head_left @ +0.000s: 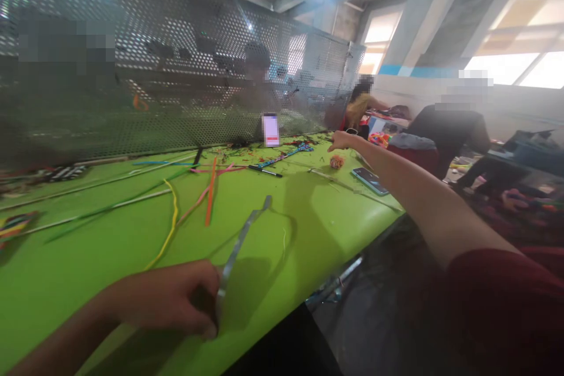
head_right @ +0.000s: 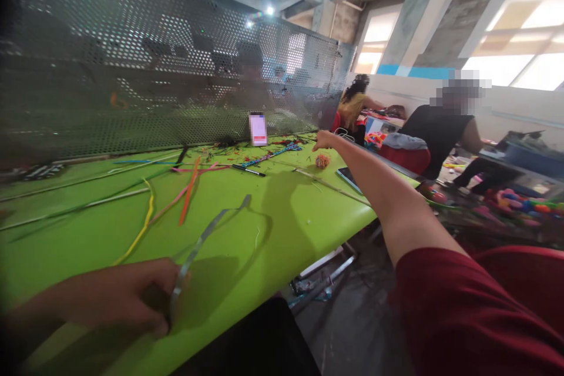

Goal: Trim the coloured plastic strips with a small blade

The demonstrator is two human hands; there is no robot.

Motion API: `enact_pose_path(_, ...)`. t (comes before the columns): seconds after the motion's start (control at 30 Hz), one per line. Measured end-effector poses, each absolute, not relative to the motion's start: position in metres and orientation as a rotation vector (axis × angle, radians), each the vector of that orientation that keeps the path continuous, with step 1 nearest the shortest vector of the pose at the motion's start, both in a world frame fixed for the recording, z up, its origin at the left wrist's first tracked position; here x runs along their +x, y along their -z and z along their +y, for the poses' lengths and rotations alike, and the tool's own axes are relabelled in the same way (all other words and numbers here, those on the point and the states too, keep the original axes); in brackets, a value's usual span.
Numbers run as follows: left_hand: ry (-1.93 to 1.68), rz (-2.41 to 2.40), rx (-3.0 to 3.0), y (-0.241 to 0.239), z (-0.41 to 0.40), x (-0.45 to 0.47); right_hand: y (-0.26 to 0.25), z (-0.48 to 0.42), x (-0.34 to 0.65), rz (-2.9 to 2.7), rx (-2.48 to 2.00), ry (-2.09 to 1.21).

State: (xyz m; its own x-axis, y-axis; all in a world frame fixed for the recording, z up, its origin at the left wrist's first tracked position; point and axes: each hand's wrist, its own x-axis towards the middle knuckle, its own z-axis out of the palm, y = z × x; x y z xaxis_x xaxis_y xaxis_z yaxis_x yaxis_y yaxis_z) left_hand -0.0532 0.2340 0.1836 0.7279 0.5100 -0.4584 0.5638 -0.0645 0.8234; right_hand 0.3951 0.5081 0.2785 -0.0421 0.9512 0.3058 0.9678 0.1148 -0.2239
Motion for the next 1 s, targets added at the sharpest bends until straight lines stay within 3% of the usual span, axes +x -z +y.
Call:
enact_pose_path(0.13, -0.019, 0.883, 1.726, -0.183, 0.245, -0.057, -0.312, 0.496, 0.363, -2.025, -2.007, 0.072)
enact_pose_path(0.3, -0.455, 0.833, 1.792, -0.181, 0.259, -0.059, -0.336, 0.455, 0.296, -2.110, -1.721, 0.079)
enact_pose_path(0.47, -0.642, 0.831, 1.733, -0.184, 0.262, -0.056, -0.285, 0.382, 0.204, -2.440, -0.924, -0.581)
enact_pose_path(0.53, -0.618, 0.815, 1.730, -0.186, 0.259, -0.054, -0.255, 0.359, 0.169, -2.541, -0.749, -0.844)
enact_pose_path(0.67, -0.412, 0.767, 1.776, -0.186, 0.254, -0.051, -0.215, 0.349, 0.126, -2.359, -0.805, -1.110)
enact_pose_path(0.83, -0.006, 0.643, 1.803, -0.181, 0.248, -0.052, -0.204, 0.374, 0.125, -1.928, -0.826, -1.295)
enact_pose_path(1.0, 0.124, 0.632, 1.776, -0.178, 0.249, -0.060, -0.206, 0.383, 0.146, -1.826, -0.712, -1.351)
